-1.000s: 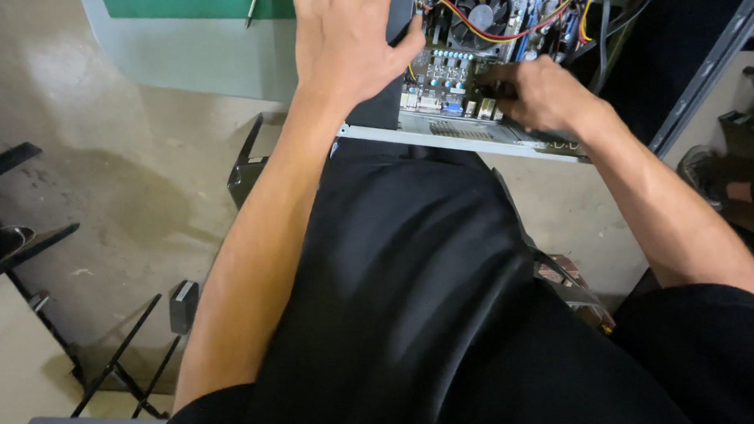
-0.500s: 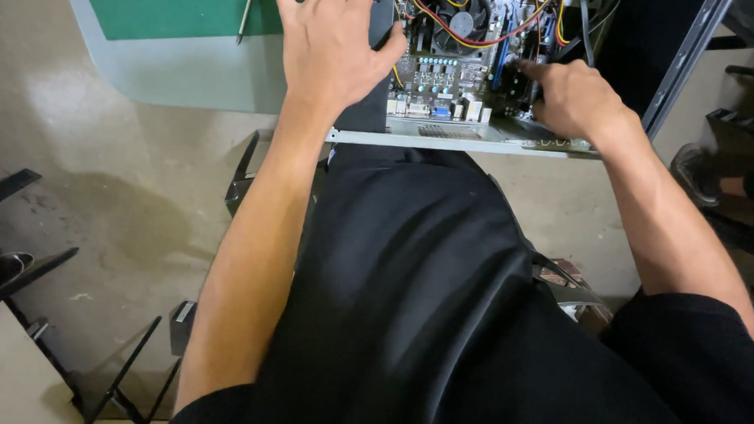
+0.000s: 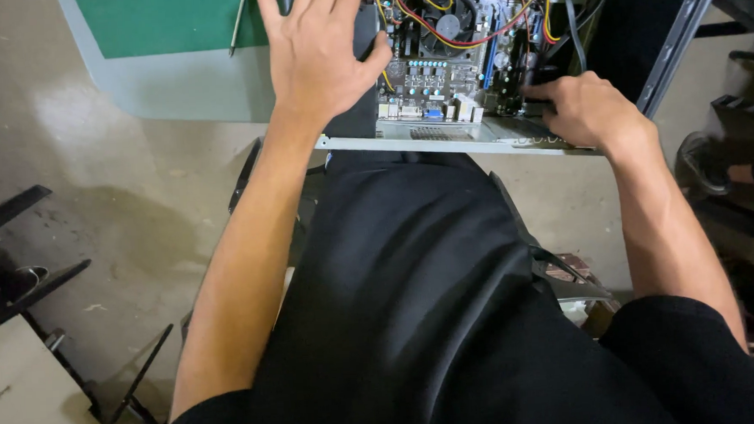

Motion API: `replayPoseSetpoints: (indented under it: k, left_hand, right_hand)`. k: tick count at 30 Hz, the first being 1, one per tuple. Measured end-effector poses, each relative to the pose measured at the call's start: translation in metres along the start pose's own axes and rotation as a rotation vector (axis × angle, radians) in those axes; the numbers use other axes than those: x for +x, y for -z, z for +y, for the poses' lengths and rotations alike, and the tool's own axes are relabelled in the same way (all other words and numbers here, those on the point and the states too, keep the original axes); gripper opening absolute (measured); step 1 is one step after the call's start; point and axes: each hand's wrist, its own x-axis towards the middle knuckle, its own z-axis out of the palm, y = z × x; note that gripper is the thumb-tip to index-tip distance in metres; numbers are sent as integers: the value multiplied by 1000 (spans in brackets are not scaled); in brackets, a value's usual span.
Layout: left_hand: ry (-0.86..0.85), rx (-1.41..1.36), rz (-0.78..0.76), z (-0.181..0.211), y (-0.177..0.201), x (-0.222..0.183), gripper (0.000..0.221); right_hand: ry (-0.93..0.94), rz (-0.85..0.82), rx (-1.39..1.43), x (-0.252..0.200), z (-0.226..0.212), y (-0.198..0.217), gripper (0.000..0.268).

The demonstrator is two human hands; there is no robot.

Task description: Connecting internal power and data cables within a computer case and cleaning the side panel with a brush.

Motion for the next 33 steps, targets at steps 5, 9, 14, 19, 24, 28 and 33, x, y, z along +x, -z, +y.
replayPoseSetpoints:
  k: [5,9,14,19,24,28,33]
  left_hand:
    - [-19,-8,-9,-2,0,0,24]
    - [-15,-13,-36,-2,-3,0,22]
    - [-29,9,-24,-1,-3,-1,23]
    - [-21,-11,-22,0,-5,-1,21]
    - [-27,14,-33,2,-1,1,22]
    - [-22,-2,-30,3,-2,0,20]
    - [16,1,-80,2,-6,-2,23]
  right_hand:
    - [74,10,-113,14,18,-14,60]
    - [149,119,-229,37,40,-35,54]
    - [184,111,-94,39,37,-32,60]
    - [179,85,5,28,33,-27,68]
    - [191,136,114,30,33,-31,60]
    - [210,155,61,41,43,-37,58]
    - [225,176,59,45,47,-43,55]
